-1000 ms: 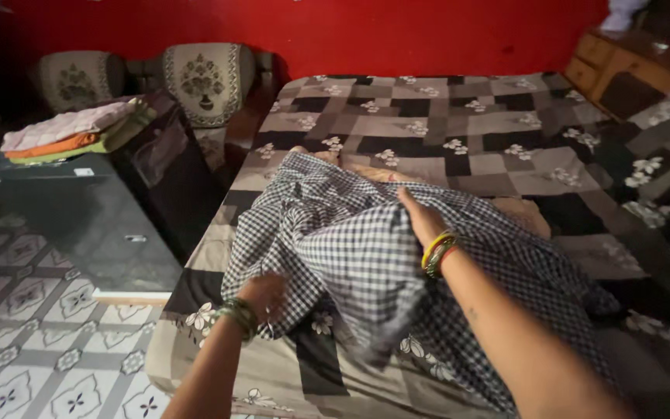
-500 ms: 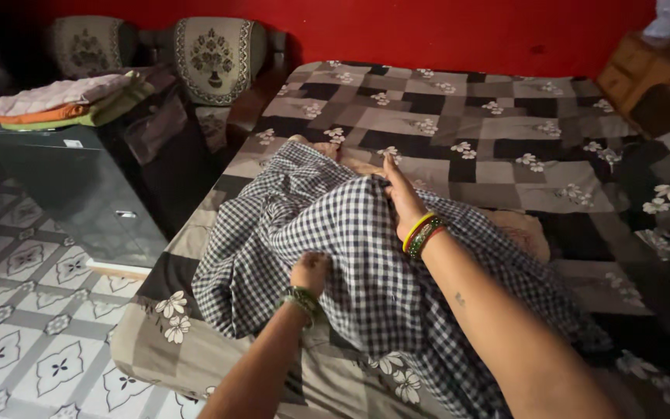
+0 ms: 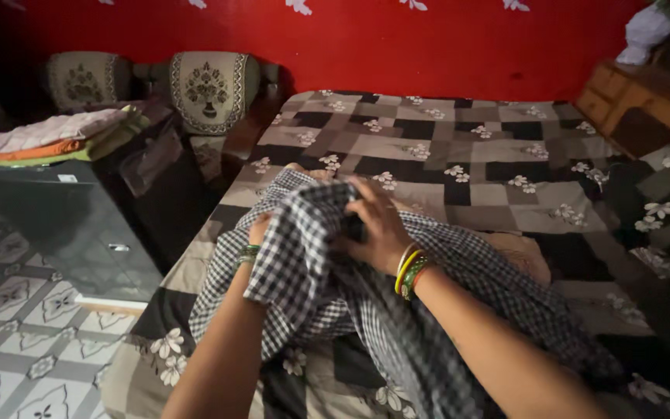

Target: The person folds a large checkered cloth on a bed and then on the floor. They smooth out the fabric and fold it into a smaller rectangular shape.

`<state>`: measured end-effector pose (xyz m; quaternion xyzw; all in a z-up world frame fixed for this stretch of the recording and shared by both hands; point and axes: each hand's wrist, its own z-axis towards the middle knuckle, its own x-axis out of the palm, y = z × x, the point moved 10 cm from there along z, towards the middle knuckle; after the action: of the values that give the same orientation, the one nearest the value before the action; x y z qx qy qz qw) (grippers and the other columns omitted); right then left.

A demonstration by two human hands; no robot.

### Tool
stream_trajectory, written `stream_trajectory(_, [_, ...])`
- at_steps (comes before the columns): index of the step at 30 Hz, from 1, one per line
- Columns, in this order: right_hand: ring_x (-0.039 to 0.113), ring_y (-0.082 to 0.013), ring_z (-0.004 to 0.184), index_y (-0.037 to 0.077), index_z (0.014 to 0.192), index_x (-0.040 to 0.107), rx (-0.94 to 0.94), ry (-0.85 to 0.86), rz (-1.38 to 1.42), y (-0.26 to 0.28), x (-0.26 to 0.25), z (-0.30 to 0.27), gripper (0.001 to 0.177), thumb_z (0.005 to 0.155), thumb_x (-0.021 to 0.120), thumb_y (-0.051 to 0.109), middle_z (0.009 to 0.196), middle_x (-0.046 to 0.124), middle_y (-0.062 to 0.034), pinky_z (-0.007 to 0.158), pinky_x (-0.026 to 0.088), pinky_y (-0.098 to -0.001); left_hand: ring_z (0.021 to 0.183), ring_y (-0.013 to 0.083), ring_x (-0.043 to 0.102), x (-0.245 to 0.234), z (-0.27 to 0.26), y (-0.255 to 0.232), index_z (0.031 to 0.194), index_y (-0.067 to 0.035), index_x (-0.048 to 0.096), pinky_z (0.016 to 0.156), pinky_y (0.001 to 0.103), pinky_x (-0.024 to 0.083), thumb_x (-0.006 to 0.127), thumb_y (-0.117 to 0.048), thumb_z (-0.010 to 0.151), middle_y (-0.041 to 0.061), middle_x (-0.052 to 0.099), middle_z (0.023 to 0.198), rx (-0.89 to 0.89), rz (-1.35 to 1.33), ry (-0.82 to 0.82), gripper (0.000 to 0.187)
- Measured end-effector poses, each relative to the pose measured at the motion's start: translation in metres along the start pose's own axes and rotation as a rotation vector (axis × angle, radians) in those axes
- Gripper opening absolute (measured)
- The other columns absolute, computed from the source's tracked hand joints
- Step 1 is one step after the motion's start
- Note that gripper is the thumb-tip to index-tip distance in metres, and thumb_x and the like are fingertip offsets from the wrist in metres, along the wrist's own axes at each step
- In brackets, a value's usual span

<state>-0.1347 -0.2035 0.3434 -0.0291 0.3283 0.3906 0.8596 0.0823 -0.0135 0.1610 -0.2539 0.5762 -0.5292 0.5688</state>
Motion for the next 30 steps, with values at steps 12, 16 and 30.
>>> stream_trajectory(12, [0.073, -0.0279, 0.112, 0.013, 0.121, 0.072, 0.569, 0.451, -0.016, -0.021, 0.102, 0.053, 0.041, 0.088, 0.074, 0.037, 0.117, 0.075, -0.0123, 0.098, 0.054, -0.0375, 0.099, 0.0181, 0.068, -0.037, 0.05, 0.023, 0.117, -0.003, 0.069, 0.083, 0.033, 0.054, 0.063, -0.015, 0.095, 0.01, 0.073, 0.112, 0.414, 0.241, 0.008, 0.026])
stream_trajectory(16, [0.069, -0.0268, 0.115, 0.016, 0.133, 0.065, 0.716, 0.132, 0.17, -0.053, 0.098, 0.044, 0.055, 0.085, 0.073, 0.042, 0.125, 0.071, -0.0118, 0.098, 0.052, -0.035, 0.059, 0.0153, 0.054, -0.11, 0.016, 0.068, 0.086, -0.007, 0.067, 0.056, 0.034, 0.044, 0.057, -0.028, 0.098, 0.003, 0.061, 0.069, -0.22, -0.501, -0.332, 0.026])
stream_trajectory(30, [0.072, -0.0158, 0.104, 0.007, 0.116, 0.065, 0.295, 0.524, 1.14, 0.098, 0.162, 0.094, 0.067, 0.079, 0.081, 0.06, 0.115, 0.073, -0.0093, 0.087, 0.061, -0.034, 0.088, 0.0159, 0.069, -0.085, -0.185, -0.088, 0.107, -0.01, 0.068, 0.08, 0.038, 0.053, 0.048, -0.048, 0.098, 0.002, 0.075, 0.098, -0.39, -1.05, -0.264, 0.043])
